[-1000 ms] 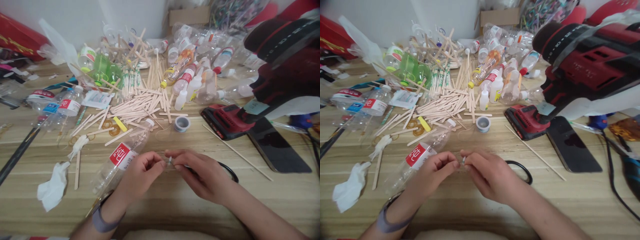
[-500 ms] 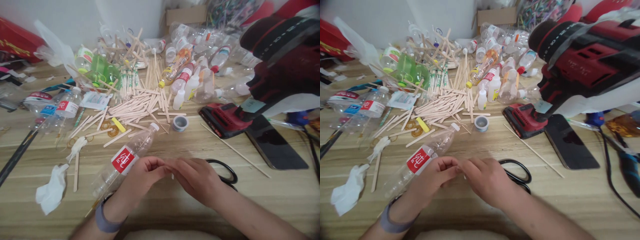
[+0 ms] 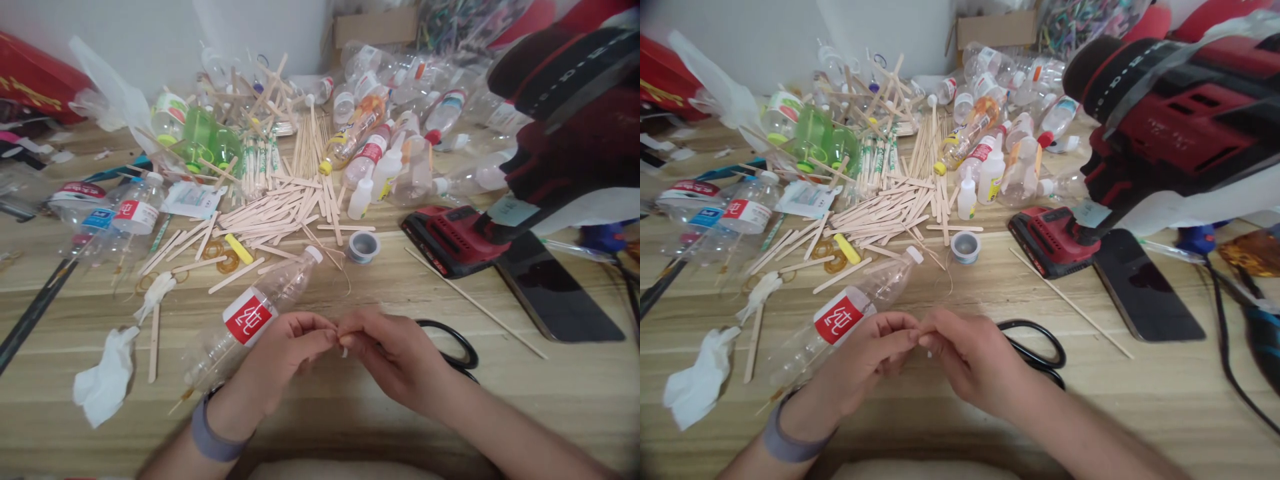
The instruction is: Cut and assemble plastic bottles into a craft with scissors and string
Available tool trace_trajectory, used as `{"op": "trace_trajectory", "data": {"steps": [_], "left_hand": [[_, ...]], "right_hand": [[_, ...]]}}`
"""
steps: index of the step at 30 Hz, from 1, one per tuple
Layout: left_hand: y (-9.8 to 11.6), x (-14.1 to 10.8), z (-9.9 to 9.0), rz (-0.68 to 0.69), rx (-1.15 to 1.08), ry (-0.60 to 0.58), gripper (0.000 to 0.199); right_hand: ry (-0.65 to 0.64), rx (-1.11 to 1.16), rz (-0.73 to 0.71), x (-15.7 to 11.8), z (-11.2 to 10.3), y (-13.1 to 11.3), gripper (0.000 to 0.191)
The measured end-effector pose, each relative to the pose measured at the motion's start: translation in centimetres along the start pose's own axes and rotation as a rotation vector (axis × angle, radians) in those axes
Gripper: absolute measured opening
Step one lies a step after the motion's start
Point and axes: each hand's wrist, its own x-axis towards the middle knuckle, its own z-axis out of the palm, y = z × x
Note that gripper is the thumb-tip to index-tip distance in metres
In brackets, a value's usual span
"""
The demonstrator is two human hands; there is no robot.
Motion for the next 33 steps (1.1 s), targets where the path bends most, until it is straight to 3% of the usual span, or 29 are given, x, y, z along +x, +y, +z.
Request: {"op": "trace_trajectory", "data": {"steps": [7,16,23,29,33], "left_hand": [[-0.1,-0.1,0.1,-0.009,-0.037,0.045,0.016],[-0.4,0.0,0.5,0.106,0.104,0.022,0.015],[-1.1,-0.1,0.2,0.173,0.165,0.013,0.022],[-0.5,-0.1,0.4,0.208,0.175,0.105,0.022],[-0.3,-0.1,0.2,0.25,0.235,0.159,0.022]], "right_hand": [[-0.059,0.196,0.108,0.4,0.3,0.0,0.016],[0.107,0.27,0.29,0.4,1.2,-0.1,0.016],[0.151,0.358,0.378,0.5,1.1,-0.2,0.019],[0.199,0.452,0.481,0.6,0.9,0.1,0.019],[0.113,0.379,0.484,0.7,0.6,0.3,0.015]]}}
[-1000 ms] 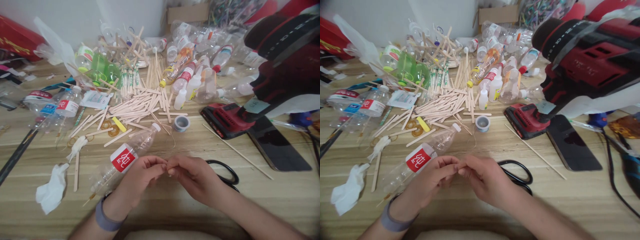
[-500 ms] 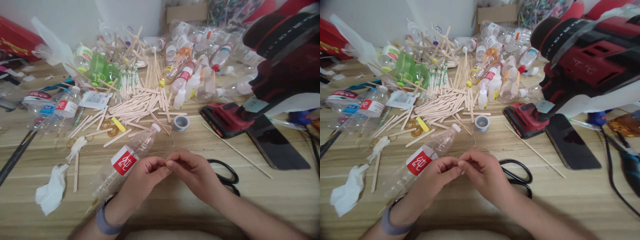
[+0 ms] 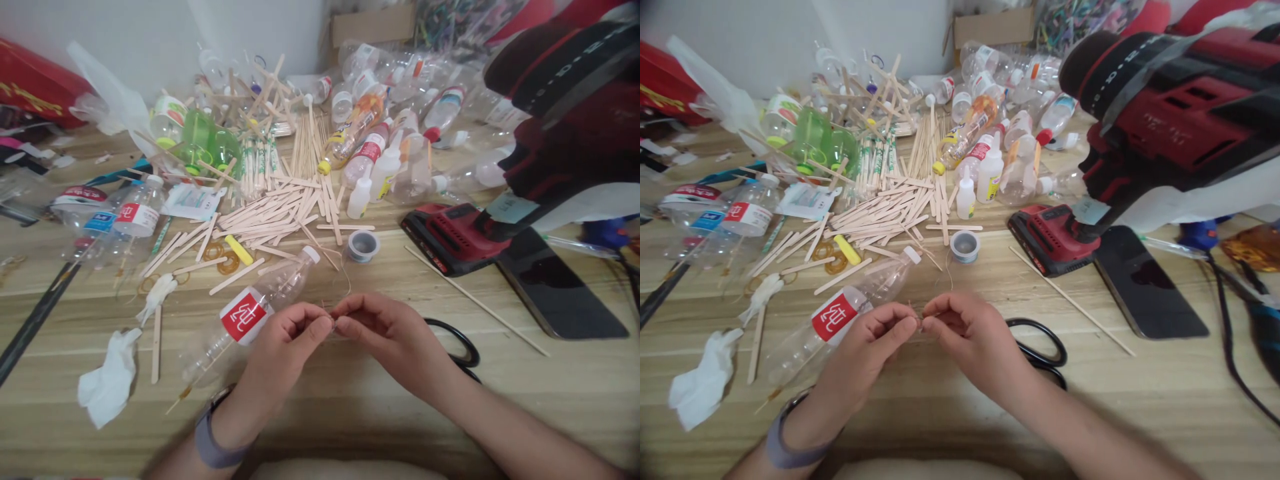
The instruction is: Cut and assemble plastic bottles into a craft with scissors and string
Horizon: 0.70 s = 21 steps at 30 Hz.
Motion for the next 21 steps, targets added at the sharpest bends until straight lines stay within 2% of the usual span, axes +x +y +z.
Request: {"op": "trace_trajectory", "data": {"steps": [7,9,12,15,18,21], "left_hand": [[0.1,-0.5,-0.3,0.126,0.297,-0.004,0.024],[0.1,-0.4,-0.5,0.115,0.322,-0.026,0.024],[0.1,0.0,-1.1,0.041,0.307,-0.132,0.024],[0.1,0.3,-1.5,0.015,0.299,-0.221,0.023],[0.2,0.0,-1.4,0.067,0.396,-0.19,0.02],[-0.2,-0.4,-0.9,0.308,0.638,-0.035,0.017]], "right_hand": [[0.003,-0.296,-0.216,-0.2,-0.1,0.0,0.012],[0.049,-0.415,-0.352,-0.3,-0.1,0.1,0.013],[0.12,-0.627,-0.649,-0.6,-0.2,0.2,0.014],[0.061,-0.779,-0.897,-0.6,-0.5,0.3,0.013],[0.02,-0.79,-0.906,-0.4,-0.7,0.4,0.011],[0.039,-0.645,-0.761,-0.2,-0.7,0.3,0.014]]}}
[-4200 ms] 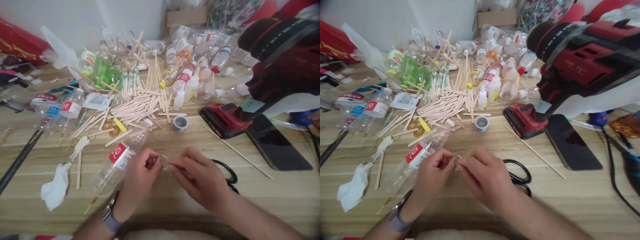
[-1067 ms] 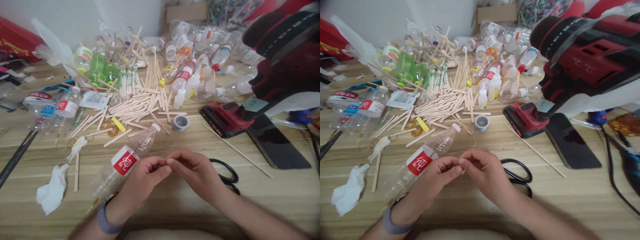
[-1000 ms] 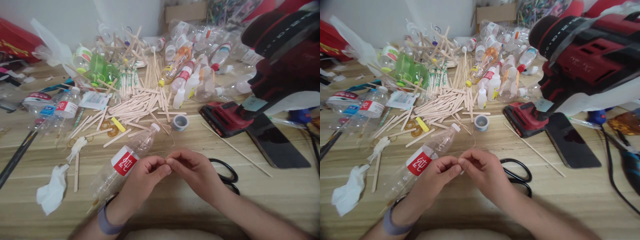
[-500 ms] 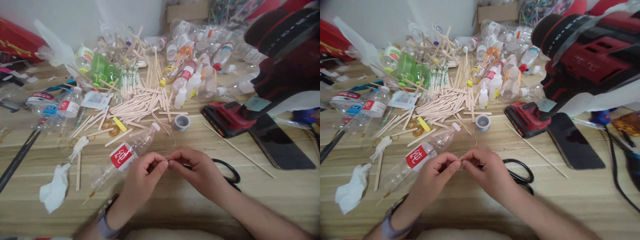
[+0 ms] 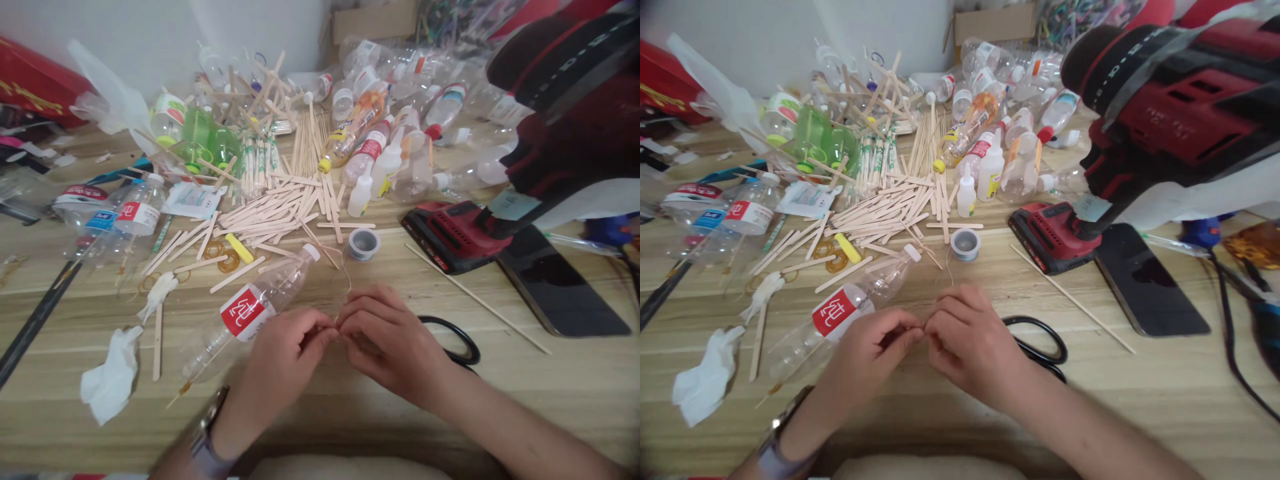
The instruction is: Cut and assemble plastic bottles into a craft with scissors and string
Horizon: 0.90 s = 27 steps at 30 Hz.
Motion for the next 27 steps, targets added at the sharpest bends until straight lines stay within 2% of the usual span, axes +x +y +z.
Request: {"op": "trace_trajectory", "data": {"steps": [4,6,8,11,14,16,18,21,27], "left_hand": [[-0.1,-0.7,1.0,0.329,0.332,0.263,0.023],[-0.2,-0.9,1.2,0.381,0.359,0.303,0.022],[-0.2,-0.9,1.1,0.364,0.294,0.291,0.018],[0.0,-0.5,0.6,0.208,0.064,0.176,0.013],[0.1,0.0,0.1,-0.073,-0.31,-0.019,0.012],[0.1,0.4,0.1,-0.218,-0.561,-0.082,0.013],[0.0,0.6,0.3,-0.312,-0.744,-0.083,0.015],[-0.2,0.8,0.6,-0.402,-0.899,-0.084,0.019],[-0.1,0.9,0.6,-0.436,-0.981,-0.064,0.024]], "right_hand": [[-0.001,0.24,0.24,0.2,0.0,-0.1,0.017],[-0.017,0.324,0.33,0.2,0.0,-0.2,0.016],[-0.039,0.389,0.379,0.2,-0.1,-0.1,0.015],[-0.062,0.416,0.402,0.2,-0.2,-0.2,0.014],[-0.054,0.335,0.338,0.3,-0.2,-0.3,0.014],[-0.051,0.269,0.276,0.2,-0.2,-0.4,0.013],[-0.048,0.223,0.243,0.2,-0.1,-0.5,0.013],[-0.019,0.184,0.228,0.0,0.0,-0.5,0.012],[0.051,0.082,0.145,-0.1,0.1,-0.5,0.012]]}}
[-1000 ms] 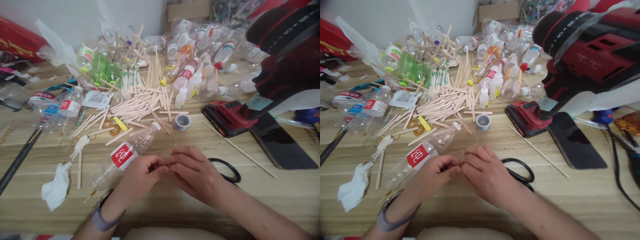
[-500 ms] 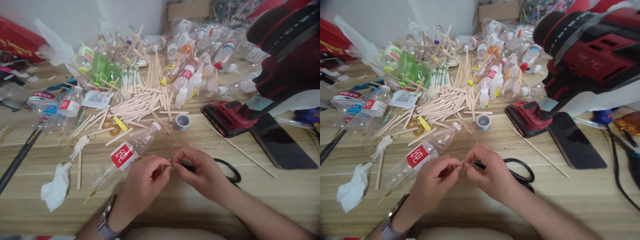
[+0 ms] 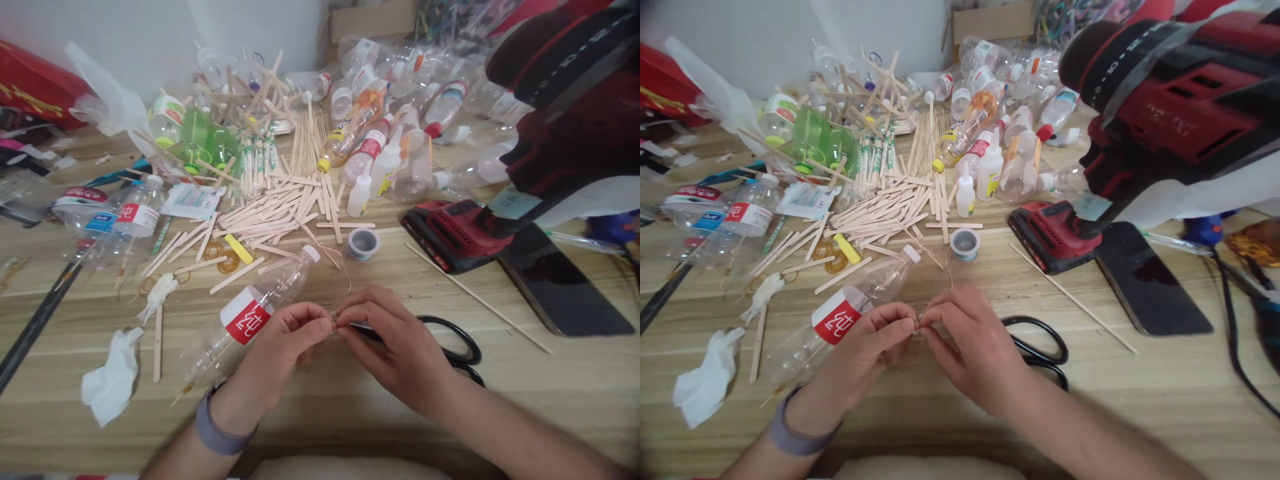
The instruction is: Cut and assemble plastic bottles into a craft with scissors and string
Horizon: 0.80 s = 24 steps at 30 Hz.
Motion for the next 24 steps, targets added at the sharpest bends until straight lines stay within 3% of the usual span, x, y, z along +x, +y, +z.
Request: {"op": "trace_trajectory", "data": {"steps": [10,18,24], "left_hand": [[-0.13,-0.03,0.17,0.094,0.178,0.043,0.018],[-0.39,-0.37,-0.16,0.115,0.351,0.043,0.019],[-0.24,-0.2,-0.03,0.119,0.307,0.074,0.017]], "right_hand": [[0.043,-0.101,-0.079,0.26,0.21,-0.2,0.014],[0.001,-0.066,0.005,-0.13,-0.18,-0.13,0.013],[0.053,-0.158,-0.118,0.06,0.15,-0.16,0.014]]}}
